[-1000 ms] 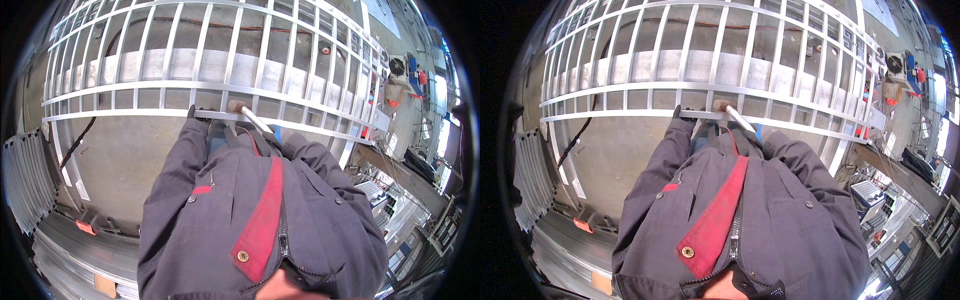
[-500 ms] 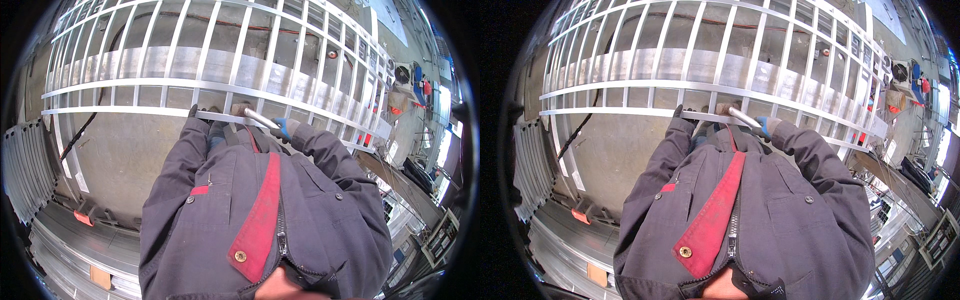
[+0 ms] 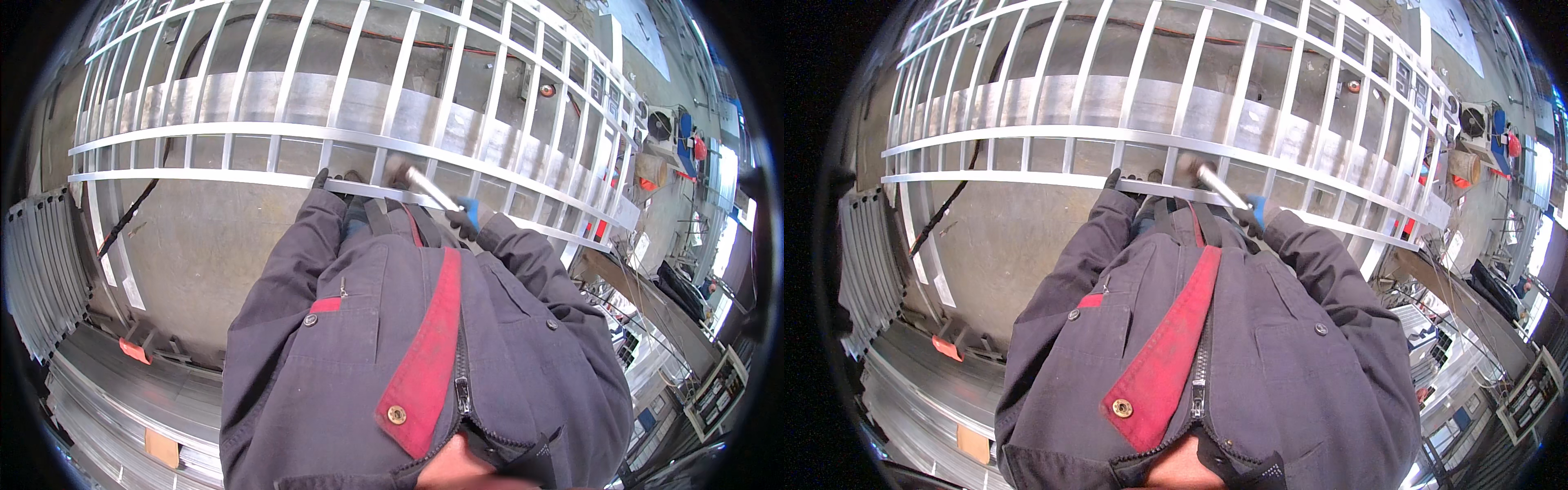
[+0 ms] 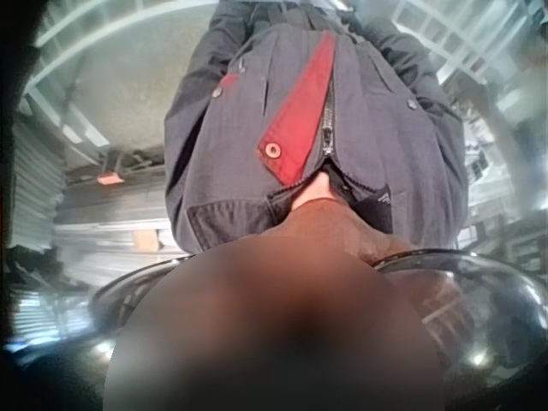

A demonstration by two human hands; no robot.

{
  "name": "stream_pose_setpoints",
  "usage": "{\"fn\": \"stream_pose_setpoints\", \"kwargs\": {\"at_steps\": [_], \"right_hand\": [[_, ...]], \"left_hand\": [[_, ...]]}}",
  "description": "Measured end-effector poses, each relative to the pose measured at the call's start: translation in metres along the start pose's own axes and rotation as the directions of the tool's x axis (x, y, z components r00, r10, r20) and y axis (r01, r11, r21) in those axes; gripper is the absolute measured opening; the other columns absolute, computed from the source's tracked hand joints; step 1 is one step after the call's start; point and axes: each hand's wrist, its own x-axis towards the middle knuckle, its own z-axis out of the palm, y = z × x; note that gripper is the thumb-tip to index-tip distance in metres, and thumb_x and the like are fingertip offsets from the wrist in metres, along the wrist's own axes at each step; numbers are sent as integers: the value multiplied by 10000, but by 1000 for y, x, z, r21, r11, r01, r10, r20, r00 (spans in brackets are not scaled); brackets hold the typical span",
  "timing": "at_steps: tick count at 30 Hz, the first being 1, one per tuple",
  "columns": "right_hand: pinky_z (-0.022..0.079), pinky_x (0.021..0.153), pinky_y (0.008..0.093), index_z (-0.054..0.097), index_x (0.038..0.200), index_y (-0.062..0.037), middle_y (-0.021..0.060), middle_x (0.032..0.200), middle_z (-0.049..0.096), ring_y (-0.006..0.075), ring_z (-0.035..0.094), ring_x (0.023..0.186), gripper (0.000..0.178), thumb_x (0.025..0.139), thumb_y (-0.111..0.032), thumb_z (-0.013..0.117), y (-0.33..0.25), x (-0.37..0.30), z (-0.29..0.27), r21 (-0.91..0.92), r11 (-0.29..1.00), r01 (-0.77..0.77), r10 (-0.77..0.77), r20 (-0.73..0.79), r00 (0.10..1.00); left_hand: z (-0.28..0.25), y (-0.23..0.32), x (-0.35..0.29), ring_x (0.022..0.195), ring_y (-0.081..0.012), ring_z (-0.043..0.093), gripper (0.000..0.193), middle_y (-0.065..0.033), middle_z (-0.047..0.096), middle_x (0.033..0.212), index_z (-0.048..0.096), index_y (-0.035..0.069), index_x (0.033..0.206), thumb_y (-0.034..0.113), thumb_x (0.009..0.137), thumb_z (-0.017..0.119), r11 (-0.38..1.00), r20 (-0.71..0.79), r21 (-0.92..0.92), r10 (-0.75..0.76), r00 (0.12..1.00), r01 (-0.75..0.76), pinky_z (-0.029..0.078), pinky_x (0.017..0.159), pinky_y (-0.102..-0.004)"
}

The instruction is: The person welds a metal frame using a welding torch, then flips the frame and taps it with a metal rod. The person handles the frame and tools throughout the process in a workshop setting.

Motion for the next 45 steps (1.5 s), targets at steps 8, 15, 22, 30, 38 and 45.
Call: {"fn": "stream_pose_setpoints", "kwargs": {"at_steps": [8,15,22,30,38,45], "right_hand": [[554,699,353,555,1421,-91,106,1027,710,183,664,839,577,931,-372,673,3,-5,12,5,998,63,-62,-96,993],[533,786,320,603,1385,-149,65,1045,717,157,654,911,570,892,-409,723,16,11,20,-10,991,135,-135,-7,991],[535,688,320,582,1394,-104,83,977,708,159,662,821,594,880,-381,692,50,60,37,-120,830,545,-552,-37,833],[462,542,275,565,1406,-63,62,818,649,116,590,664,641,877,-404,687,23,-54,-1,206,949,238,-258,74,963],[501,586,284,566,1346,-17,60,839,664,131,626,674,596,884,-361,722,-37,-53,12,133,944,303,-323,176,930],[481,493,270,572,1283,-9,61,803,632,124,598,580,515,870,-286,704,-143,-35,78,135,890,435,-455,253,854]], "left_hand": [[-16,6,18,1054,-305,576,320,-91,644,1060,595,152,1091,422,925,638,998,35,5,-65,997,65,441,973,-599],[-36,40,41,1062,-298,572,303,-95,643,1029,571,120,1012,412,941,616,983,115,145,-128,985,111,427,1023,-573],[-27,46,53,943,-388,632,382,-136,681,912,615,57,903,416,863,738,985,-66,156,-60,996,69,493,932,-632],[-39,-3,75,1001,-394,616,503,-165,683,1003,612,36,1047,497,866,700,974,160,58,-226,961,219,470,991,-585],[-48,1,102,1059,-400,599,651,-195,684,1094,610,15,1191,578,869,662,950,110,-105,-283,953,294,448,1050,-538],[-92,52,37,740,-243,633,246,-28,653,913,657,204,1060,372,889,712,832,-27,531,210,977,-164,483,558,-375]]}}
